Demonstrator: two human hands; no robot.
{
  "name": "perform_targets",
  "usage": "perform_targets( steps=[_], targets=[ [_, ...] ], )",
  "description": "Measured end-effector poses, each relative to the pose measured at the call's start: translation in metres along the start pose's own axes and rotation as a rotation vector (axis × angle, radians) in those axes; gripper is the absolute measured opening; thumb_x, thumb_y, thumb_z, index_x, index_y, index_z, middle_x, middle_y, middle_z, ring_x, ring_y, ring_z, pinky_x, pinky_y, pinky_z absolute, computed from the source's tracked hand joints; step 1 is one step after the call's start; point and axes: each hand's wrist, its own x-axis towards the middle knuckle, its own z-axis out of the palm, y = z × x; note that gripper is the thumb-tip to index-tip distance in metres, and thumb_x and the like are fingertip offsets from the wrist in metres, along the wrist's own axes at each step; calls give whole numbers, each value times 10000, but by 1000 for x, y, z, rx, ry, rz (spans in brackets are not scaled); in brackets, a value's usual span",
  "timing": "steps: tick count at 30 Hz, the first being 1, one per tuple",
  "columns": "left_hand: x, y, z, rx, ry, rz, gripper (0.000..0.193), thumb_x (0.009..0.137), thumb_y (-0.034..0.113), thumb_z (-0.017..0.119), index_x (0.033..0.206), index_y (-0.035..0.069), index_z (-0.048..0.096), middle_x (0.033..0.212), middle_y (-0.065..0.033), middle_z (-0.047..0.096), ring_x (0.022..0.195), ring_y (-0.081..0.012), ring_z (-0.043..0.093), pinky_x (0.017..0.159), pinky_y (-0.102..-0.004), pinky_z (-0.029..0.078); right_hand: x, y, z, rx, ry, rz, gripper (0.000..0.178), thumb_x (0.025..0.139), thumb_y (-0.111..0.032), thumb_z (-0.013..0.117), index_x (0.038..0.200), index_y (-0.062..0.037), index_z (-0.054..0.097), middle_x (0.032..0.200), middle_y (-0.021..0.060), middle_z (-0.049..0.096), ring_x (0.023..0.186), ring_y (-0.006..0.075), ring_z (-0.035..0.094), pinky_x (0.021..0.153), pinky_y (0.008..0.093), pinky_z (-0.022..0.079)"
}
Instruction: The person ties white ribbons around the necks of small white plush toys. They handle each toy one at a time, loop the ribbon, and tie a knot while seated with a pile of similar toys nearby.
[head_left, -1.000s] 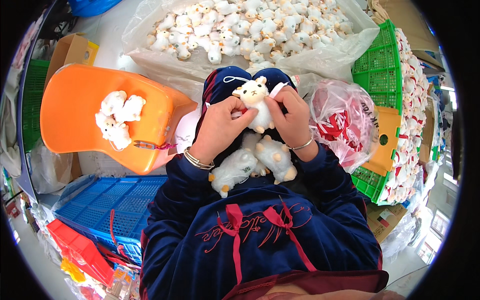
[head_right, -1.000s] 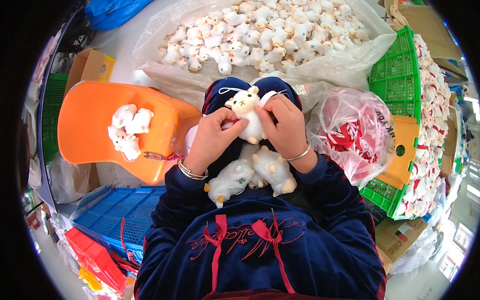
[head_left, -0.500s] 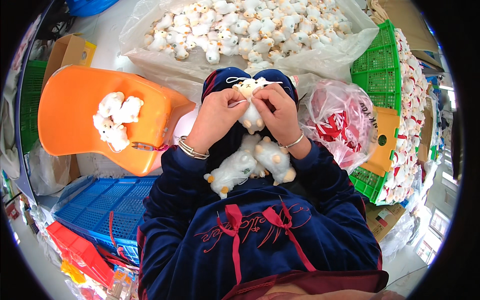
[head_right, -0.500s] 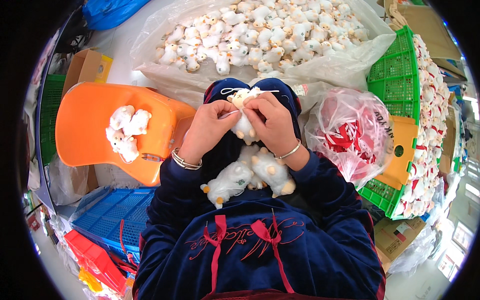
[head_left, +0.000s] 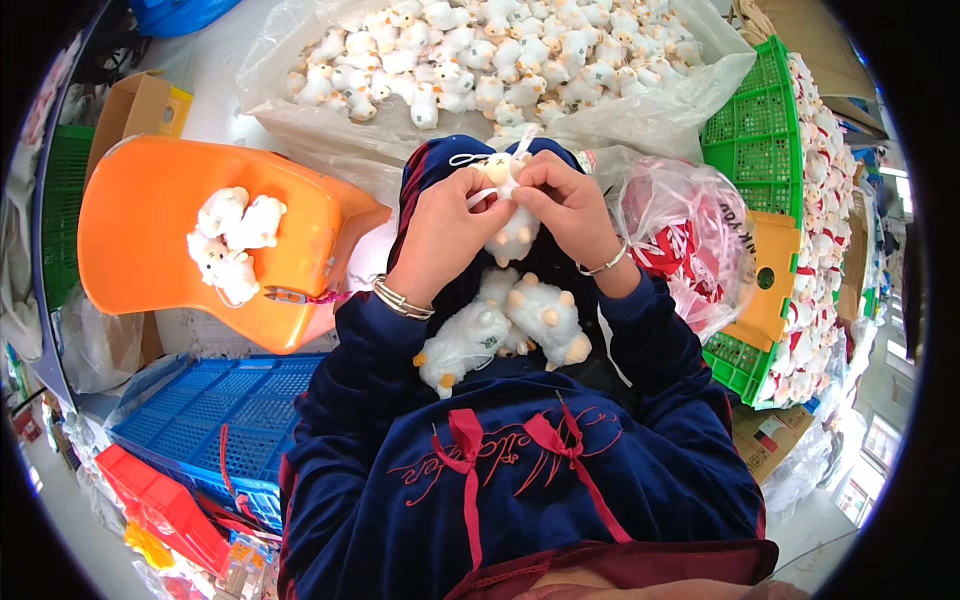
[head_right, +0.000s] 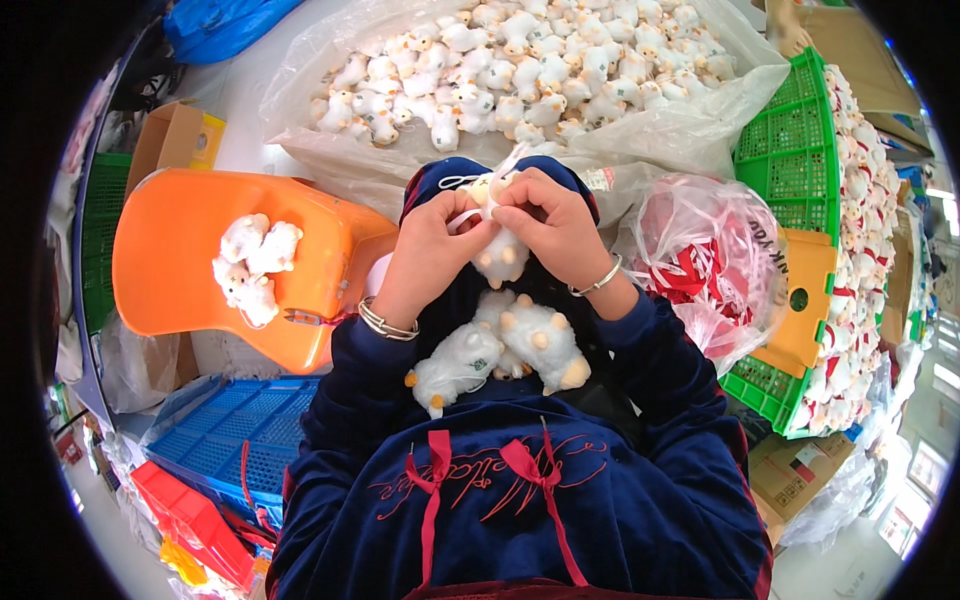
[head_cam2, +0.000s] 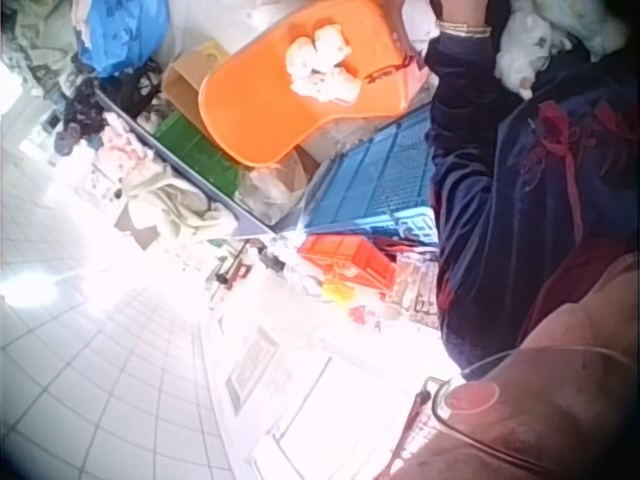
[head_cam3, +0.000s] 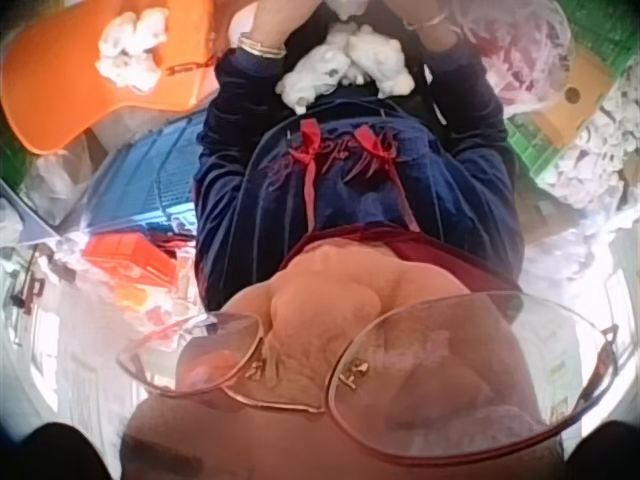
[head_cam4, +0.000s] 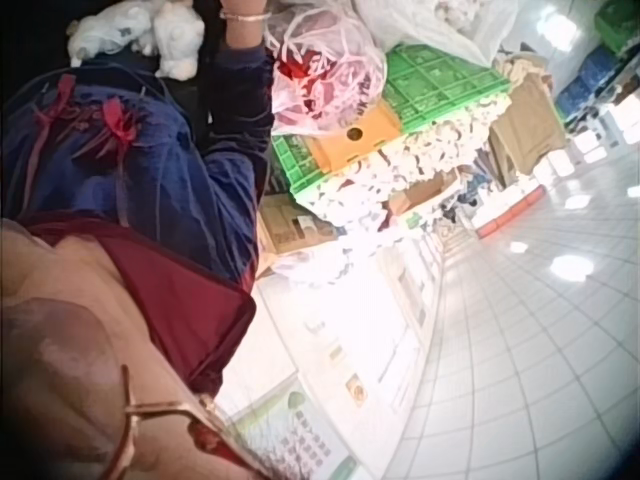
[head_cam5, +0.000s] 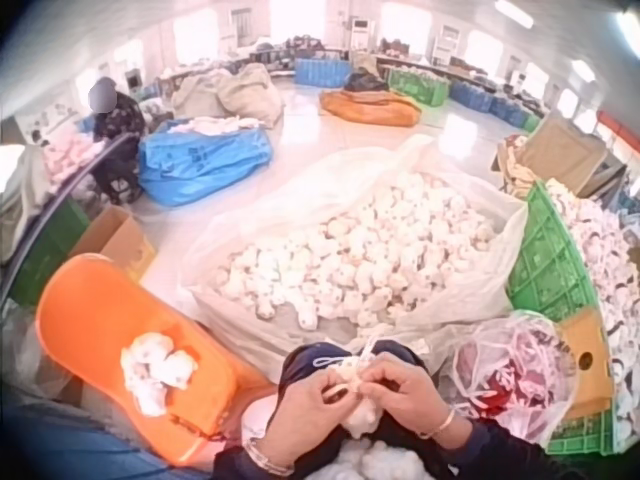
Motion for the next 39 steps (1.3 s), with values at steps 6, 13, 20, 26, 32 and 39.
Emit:
perform_targets(
  steps=[6,13,20,26,32,39],
  targets=[
    [2,-10,1,37,6,67,222,905,174,752,982,-16,665,793,-1,642,727,-56,547,650,-252,475,-2,-6,5,13,-42,-33,59,925,-55,703,932,-5,674,924,-30,575,772,50,497,679,213,404],
    [6,-17,3,-383,-69,-27,197,968,150,686,1079,-8,725,863,71,652,741,-3,519,642,-189,424,8,-12,-6,5,-157,20,53,920,-61,714,944,-26,683,930,-35,560,755,53,479,670,214,398],
    [12,-25,6,-479,-144,-82,191,970,154,695,1078,1,734,864,63,654,762,-11,534,655,-200,434,10,-11,-9,-21,-160,-30,37,910,-68,731,923,-50,702,944,-28,547,759,61,476,670,219,393],
    [7,-20,17,-374,-80,100,204,964,126,713,1147,36,719,910,63,662,827,-11,554,718,-193,451,17,-16,-7,-110,-140,-19,84,910,-102,738,970,-46,719,940,-31,578,778,54,505,679,216,414],
    [4,-12,27,-418,33,63,228,962,120,713,1177,45,709,898,81,623,788,6,521,684,-173,426,24,-27,-22,51,-127,170,170,944,-105,689,1086,-13,703,1006,3,664,844,83,600,752,249,502],
    [6,-24,28,-359,50,142,213,950,78,703,1161,52,712,948,68,605,811,1,526,708,-178,431,31,-34,-23,-347,-258,-131,139,947,-42,667,1081,-22,698,915,-7,596,800,64,560,707,227,458]
  ],
)
